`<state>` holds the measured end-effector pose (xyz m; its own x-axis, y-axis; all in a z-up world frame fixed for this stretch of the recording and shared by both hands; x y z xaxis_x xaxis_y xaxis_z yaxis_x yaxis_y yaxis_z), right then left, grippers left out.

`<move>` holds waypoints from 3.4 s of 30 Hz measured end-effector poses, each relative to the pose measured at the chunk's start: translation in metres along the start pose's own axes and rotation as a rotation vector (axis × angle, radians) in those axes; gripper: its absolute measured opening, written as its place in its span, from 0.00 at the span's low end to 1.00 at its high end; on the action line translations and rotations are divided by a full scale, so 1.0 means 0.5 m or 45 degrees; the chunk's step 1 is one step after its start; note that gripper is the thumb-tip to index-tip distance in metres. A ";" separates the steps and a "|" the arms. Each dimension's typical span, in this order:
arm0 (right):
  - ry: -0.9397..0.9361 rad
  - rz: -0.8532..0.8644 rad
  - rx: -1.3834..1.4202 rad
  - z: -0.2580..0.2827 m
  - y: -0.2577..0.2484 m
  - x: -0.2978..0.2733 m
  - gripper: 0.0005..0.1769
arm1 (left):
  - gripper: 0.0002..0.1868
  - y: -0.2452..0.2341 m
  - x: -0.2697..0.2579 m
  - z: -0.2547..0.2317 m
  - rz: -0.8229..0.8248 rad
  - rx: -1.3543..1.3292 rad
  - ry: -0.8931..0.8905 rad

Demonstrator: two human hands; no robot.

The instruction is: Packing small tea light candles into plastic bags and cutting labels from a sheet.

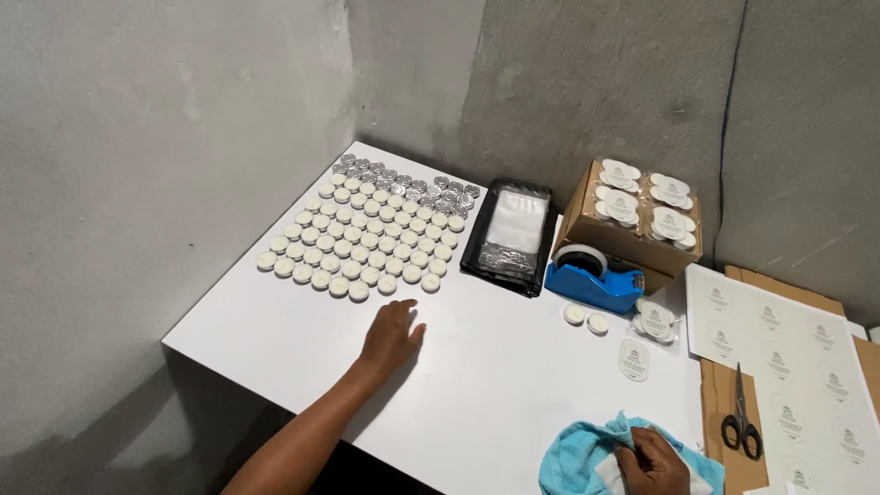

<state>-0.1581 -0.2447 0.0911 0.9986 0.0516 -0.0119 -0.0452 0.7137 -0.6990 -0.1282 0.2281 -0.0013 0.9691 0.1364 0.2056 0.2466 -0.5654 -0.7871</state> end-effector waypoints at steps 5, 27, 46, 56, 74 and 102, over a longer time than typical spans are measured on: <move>-0.027 -0.016 0.012 -0.004 0.003 0.000 0.10 | 0.30 -0.107 -0.019 0.039 -0.068 -0.070 -0.315; -0.235 0.008 -0.020 -0.025 0.002 0.003 0.11 | 0.31 -0.138 0.000 0.093 0.095 0.005 -0.643; -0.143 0.285 0.089 0.085 -0.030 0.004 0.11 | 0.24 0.014 0.050 -0.135 0.333 -0.363 -0.072; -0.075 0.415 -0.067 0.145 -0.001 0.030 0.22 | 0.24 -0.033 0.057 -0.308 0.632 -0.466 -0.062; -0.292 0.547 -0.093 0.166 0.102 0.088 0.22 | 0.23 0.033 0.038 -0.380 0.875 -0.769 0.112; -0.743 0.327 0.184 0.164 0.130 0.090 0.12 | 0.22 0.044 0.025 -0.379 0.979 -1.065 -0.154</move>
<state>-0.1184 -0.1385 0.1038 0.7784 0.5747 0.2525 -0.3242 0.7125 -0.6222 -0.1123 0.0632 0.0941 0.8664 -0.4287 -0.2562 -0.4519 -0.8913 -0.0365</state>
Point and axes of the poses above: each hand's wrist, its own x-axis towards the middle knuckle, its own y-axis out of the palm, z = x × y, the point moved 3 cm from there along x, towards the middle knuckle, and after that the axes turned 12 degrees about z, right-handed, at the moved point
